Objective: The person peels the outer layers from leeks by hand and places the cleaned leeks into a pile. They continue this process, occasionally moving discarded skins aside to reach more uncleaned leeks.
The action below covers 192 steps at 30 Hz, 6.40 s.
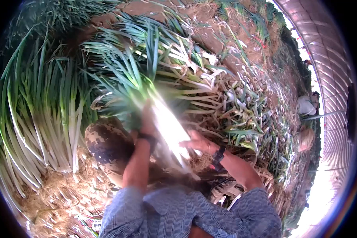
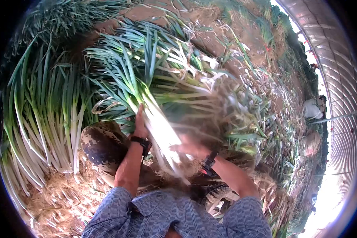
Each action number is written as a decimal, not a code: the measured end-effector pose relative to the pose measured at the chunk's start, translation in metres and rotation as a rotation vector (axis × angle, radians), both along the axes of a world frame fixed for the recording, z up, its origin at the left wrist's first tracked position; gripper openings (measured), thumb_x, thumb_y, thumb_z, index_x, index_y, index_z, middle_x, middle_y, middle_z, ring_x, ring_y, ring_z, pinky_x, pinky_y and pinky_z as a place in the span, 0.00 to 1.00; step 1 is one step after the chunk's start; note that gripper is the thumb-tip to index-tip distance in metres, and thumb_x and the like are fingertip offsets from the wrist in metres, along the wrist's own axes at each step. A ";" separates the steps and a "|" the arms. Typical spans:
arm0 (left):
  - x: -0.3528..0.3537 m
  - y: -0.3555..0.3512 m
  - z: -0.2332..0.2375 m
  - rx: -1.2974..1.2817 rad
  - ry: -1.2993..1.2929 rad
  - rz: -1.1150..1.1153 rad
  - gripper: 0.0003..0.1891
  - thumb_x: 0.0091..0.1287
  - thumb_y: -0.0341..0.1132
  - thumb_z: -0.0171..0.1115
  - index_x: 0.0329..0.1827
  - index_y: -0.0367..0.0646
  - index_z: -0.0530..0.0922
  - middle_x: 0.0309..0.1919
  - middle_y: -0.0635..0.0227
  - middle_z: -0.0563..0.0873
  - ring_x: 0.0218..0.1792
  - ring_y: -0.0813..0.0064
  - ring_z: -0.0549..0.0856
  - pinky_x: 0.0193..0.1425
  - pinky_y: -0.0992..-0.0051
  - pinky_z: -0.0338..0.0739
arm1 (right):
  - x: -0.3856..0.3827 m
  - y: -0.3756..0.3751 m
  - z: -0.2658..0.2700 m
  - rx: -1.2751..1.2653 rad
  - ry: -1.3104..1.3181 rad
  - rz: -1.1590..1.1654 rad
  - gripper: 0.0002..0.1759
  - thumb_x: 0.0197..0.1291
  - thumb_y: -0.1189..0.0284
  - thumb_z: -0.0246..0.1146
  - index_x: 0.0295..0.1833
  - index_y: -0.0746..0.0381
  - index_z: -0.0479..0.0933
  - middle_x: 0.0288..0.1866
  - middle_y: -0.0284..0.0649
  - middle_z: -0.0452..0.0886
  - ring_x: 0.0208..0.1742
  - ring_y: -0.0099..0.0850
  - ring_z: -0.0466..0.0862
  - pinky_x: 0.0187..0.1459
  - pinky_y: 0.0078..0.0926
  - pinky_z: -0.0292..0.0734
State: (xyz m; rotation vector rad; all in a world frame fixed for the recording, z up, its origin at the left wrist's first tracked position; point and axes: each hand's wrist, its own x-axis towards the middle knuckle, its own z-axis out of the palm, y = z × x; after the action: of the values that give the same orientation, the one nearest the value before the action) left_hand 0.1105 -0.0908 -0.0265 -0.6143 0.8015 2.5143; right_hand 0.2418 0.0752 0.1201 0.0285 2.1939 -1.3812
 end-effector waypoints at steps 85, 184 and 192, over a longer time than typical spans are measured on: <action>-0.009 0.018 -0.037 -0.043 0.413 -0.009 0.25 0.62 0.29 0.63 0.64 0.36 0.73 0.57 0.58 0.80 0.60 0.62 0.79 0.68 0.64 0.72 | 0.016 0.009 0.121 0.502 0.413 0.408 0.21 0.60 0.77 0.62 0.61 0.62 0.79 0.45 0.40 0.80 0.32 0.30 0.80 0.34 0.31 0.81; 0.041 0.007 0.052 0.125 0.149 -0.315 0.20 0.74 0.36 0.54 0.66 0.41 0.71 0.55 0.57 0.77 0.57 0.64 0.78 0.66 0.67 0.72 | 0.043 -0.002 0.024 -0.512 0.119 -0.039 0.60 0.52 0.55 0.78 0.82 0.62 0.50 0.73 0.55 0.65 0.74 0.46 0.68 0.72 0.45 0.70; 0.019 0.040 0.193 -0.125 0.411 -0.282 0.19 0.65 0.40 0.70 0.53 0.38 0.78 0.38 0.67 0.85 0.35 0.73 0.86 0.42 0.70 0.85 | 0.059 -0.024 0.066 -0.497 0.171 -0.292 0.41 0.57 0.63 0.73 0.71 0.67 0.62 0.49 0.45 0.82 0.43 0.32 0.85 0.48 0.33 0.86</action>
State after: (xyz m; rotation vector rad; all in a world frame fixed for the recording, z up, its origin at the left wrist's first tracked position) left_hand 0.1291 -0.0512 0.1670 -0.0077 1.1096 2.3659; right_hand 0.3006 0.0510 0.1862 0.0515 1.9694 -2.1311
